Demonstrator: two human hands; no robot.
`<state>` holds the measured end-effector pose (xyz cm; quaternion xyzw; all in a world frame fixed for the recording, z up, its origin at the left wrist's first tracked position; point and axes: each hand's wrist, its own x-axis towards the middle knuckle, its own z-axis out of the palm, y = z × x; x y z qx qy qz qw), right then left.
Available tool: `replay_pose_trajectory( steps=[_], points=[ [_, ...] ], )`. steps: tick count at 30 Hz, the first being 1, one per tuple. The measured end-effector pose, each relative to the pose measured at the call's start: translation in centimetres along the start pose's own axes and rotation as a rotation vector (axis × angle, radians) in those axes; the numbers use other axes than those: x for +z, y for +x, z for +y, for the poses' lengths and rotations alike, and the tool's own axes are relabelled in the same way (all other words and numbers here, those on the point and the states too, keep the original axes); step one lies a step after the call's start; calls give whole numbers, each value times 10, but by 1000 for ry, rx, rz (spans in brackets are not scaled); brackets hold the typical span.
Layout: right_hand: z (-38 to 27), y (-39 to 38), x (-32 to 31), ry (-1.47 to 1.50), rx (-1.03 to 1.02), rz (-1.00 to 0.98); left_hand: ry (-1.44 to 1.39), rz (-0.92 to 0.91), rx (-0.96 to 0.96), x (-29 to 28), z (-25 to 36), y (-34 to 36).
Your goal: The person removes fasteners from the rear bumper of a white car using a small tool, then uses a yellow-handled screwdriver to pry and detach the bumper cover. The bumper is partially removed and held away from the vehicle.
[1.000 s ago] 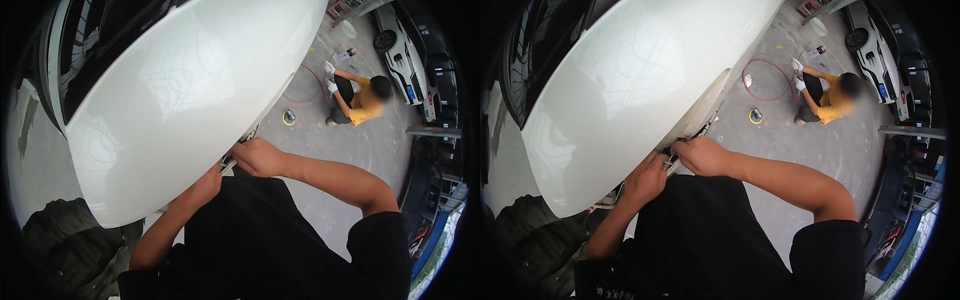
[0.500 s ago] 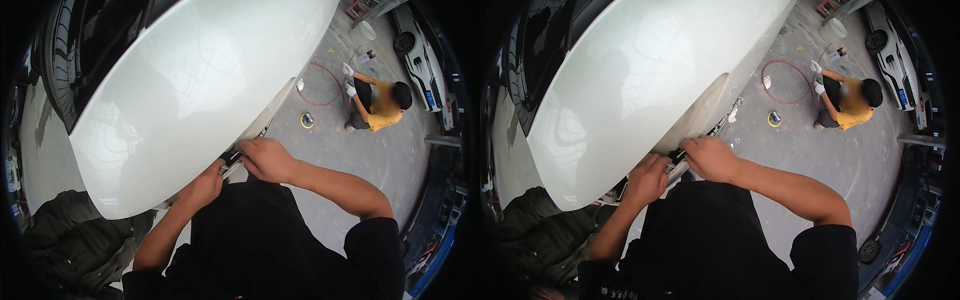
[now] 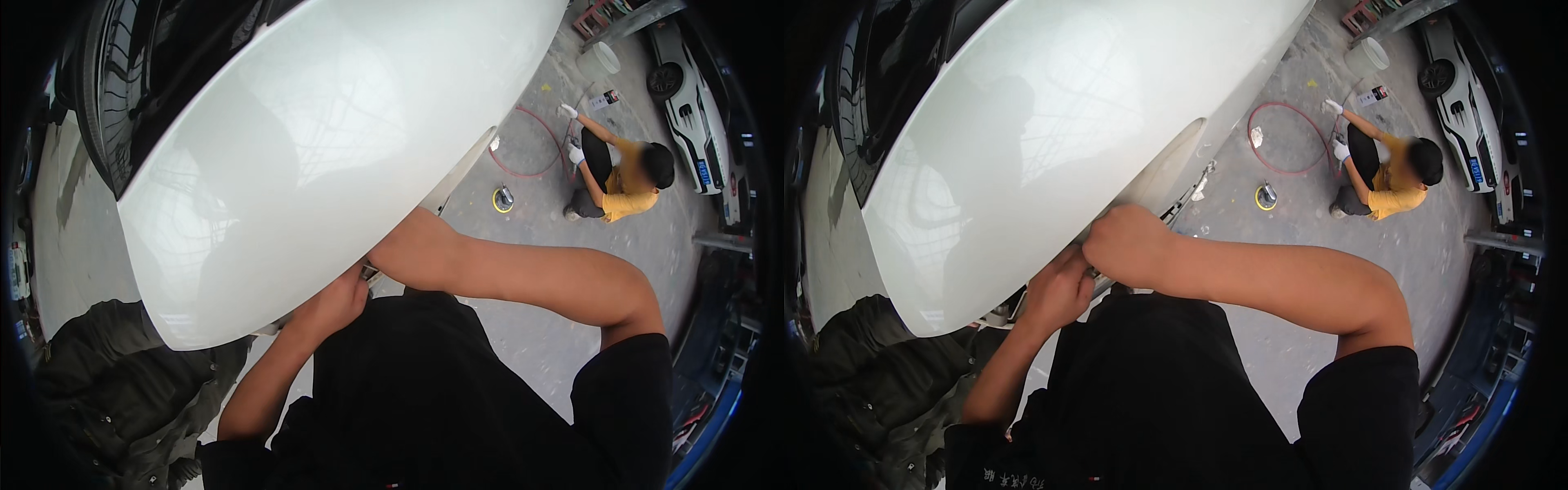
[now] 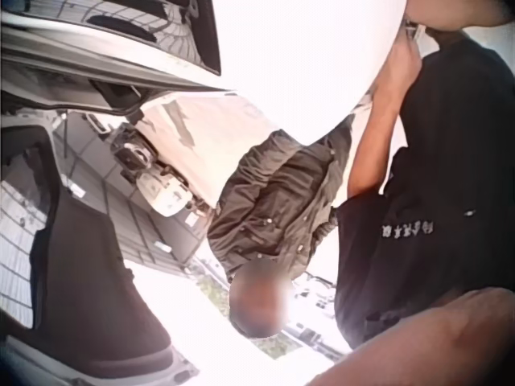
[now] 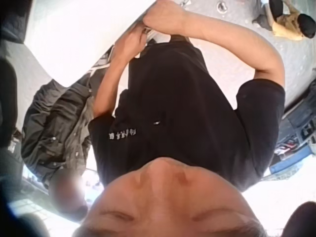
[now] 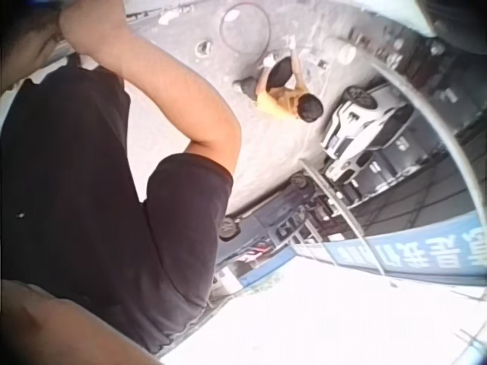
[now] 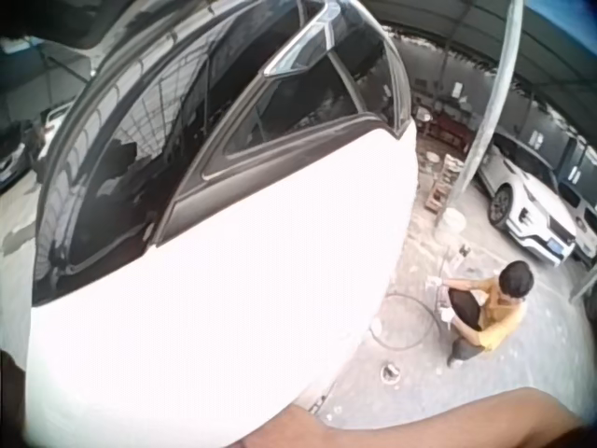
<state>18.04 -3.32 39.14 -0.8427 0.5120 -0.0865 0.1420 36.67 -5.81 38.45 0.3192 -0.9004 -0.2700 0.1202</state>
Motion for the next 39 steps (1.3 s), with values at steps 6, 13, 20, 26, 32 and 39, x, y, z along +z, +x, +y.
replay_pose_trajectory(
  steps=[6, 13, 20, 26, 32, 39],
  points=[
    [7, 5, 5, 129, 0, 55, 45, -14, 24, -2, 1, 2],
    [2, 17, -20, 449, 145, -39, 67, -74, 5, -2, -3, 3],
    [-4, 41, -50, 673, 191, -52, 14, -19, 24, -10, 3, 6],
    [-9, 49, -42, 556, 212, -178, -18, -19, 44, -4, -4, 1],
    [6, 23, -10, 268, -3, -130, -35, 70, 110, -5, -1, 2],
    [9, -26, -28, 45, -298, 58, -49, 35, 102, -8, 3, 1]
  ],
)
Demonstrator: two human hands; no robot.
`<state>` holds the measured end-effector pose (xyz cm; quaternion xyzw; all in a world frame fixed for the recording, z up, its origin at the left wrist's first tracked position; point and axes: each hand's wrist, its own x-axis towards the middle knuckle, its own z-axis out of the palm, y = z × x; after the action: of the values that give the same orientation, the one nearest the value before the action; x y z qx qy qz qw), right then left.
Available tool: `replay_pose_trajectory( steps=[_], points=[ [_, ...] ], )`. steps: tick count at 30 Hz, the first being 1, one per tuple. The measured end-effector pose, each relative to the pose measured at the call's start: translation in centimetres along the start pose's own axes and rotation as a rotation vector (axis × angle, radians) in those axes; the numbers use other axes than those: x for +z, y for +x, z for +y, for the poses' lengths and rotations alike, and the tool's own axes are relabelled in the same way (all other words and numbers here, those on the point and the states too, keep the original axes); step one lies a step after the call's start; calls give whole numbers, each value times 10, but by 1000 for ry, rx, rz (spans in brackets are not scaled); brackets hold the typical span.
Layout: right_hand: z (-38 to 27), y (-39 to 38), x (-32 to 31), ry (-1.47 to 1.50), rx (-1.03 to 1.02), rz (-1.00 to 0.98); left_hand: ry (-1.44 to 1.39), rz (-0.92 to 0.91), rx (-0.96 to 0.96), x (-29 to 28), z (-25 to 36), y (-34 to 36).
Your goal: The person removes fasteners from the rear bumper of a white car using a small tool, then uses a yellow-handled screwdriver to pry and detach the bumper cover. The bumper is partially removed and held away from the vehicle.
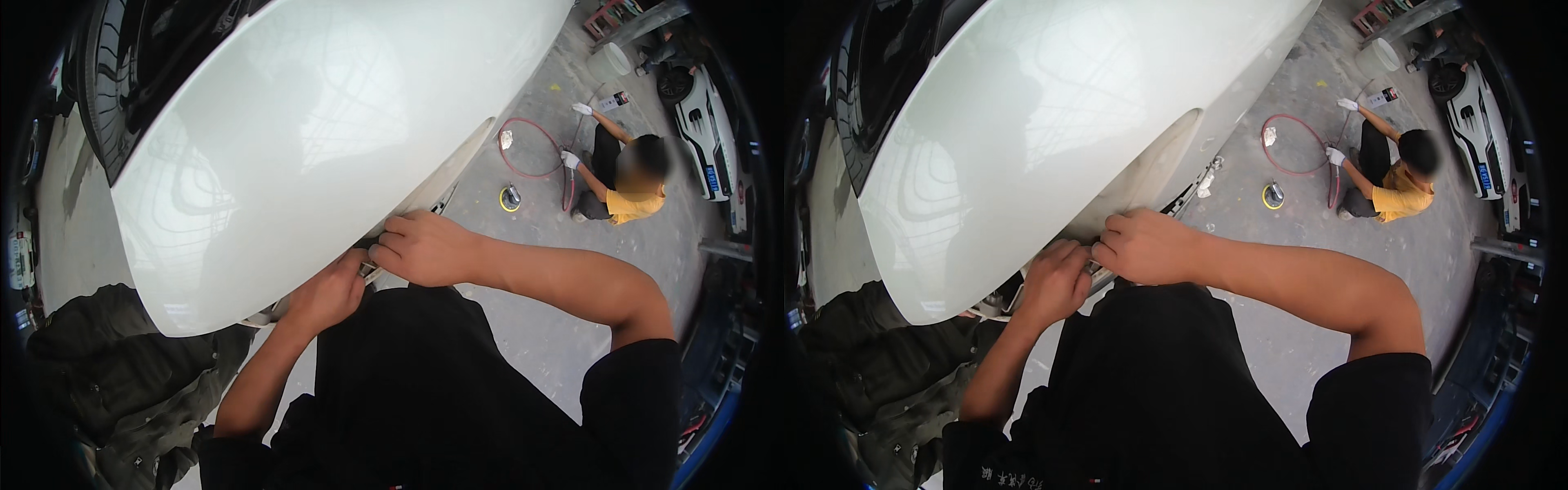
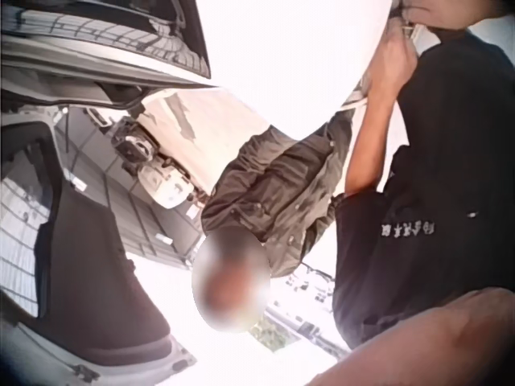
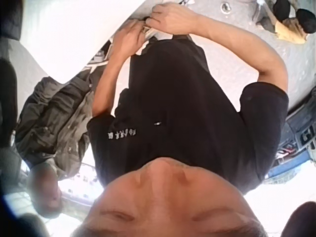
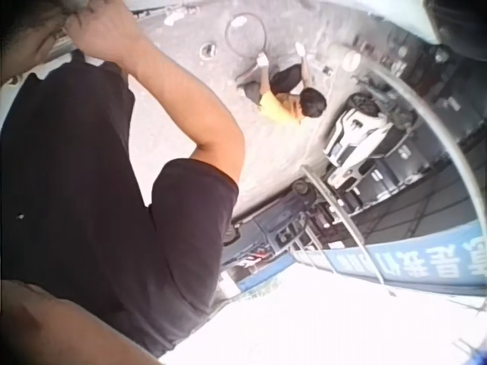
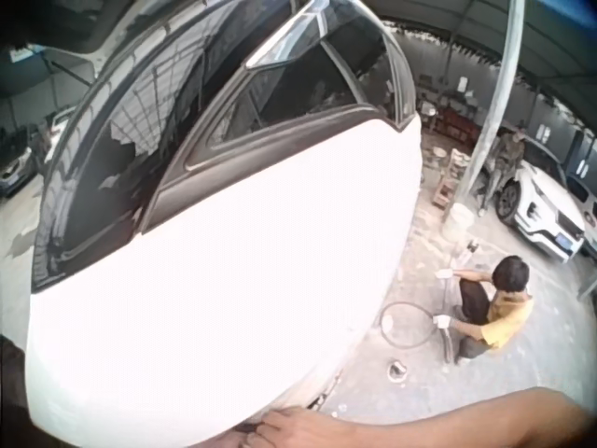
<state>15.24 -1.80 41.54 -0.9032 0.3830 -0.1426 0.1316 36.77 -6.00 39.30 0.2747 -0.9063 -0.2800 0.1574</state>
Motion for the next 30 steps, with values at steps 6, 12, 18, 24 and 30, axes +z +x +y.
replay_pose_trajectory(
  steps=[6, 12, 18, 24, 30],
  points=[
    [-5, -2, -4, 98, 99, 17, -137, -86, -114, -6, 11, 5],
    [-6, 1, 4, 484, 307, 80, -125, -78, -188, 13, 21, -13],
    [-14, 3, 16, 513, 540, 333, -77, -66, -179, -3, 21, 6],
    [-23, 13, 26, 390, 647, 358, -45, -47, -170, -6, 20, 4],
    [-24, 22, 32, 249, 645, 227, 6, 32, -168, 3, 17, -1]
  ],
)
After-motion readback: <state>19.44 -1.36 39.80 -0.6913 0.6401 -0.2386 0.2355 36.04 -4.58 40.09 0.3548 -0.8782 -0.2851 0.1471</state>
